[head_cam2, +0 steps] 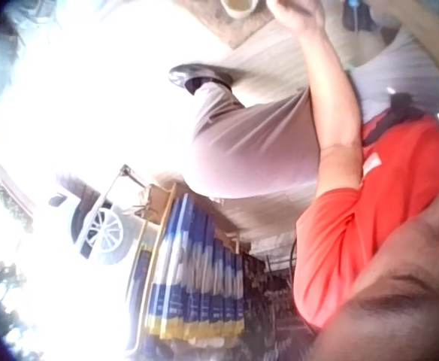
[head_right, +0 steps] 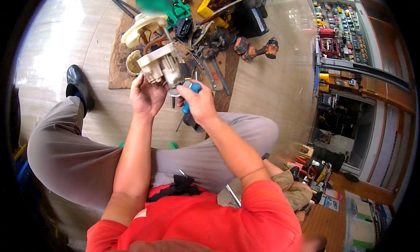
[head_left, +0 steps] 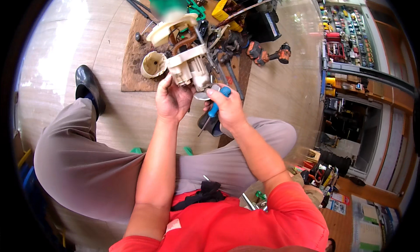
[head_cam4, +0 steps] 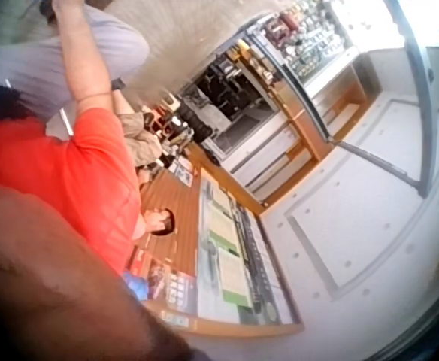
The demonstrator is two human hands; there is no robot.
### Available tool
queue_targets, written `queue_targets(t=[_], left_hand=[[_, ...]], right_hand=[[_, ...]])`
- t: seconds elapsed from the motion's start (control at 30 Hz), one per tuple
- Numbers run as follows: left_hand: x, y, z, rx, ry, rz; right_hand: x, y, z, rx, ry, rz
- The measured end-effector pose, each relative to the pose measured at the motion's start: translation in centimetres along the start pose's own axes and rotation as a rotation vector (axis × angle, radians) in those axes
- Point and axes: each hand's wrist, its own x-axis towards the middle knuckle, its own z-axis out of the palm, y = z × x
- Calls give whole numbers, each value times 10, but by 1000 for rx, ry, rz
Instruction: The person uses a screwdriver to pry and detach components of a fuel pump assembly while holding it by hand.
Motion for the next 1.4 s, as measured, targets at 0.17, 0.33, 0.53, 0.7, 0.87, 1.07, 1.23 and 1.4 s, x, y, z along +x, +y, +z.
queue_targets(t=[0.17, 0.33, 0.53, 0.7, 0.87, 1.07, 1.23, 1.4], left_hand=[[3, 2, 9, 506, 129, 59], [2, -2, 17, 504, 125, 156], [4, -6, 6, 442, 78, 162], [2, -1, 1, 316, 86, 103], [1, 0, -9, 236, 121, 114], [3, 0, -9, 277, 124, 124], [4, -3, -7, 354, 65, 125], [3, -7, -2, 328, 116, 150]], right_hand=[[-4, 6, 4, -409, 5, -275], [-6, 3, 5, -538, 32, -279], [-7, 1, 5, -599, 0, -315], [-6, -3, 13, -623, 22, -346], [6, 7, 8, -560, -5, -222], [7, 8, 9, -457, -51, -232], [4, -6, 11, 31, -27, 110], [8, -11, 4, -104, -50, 170]])
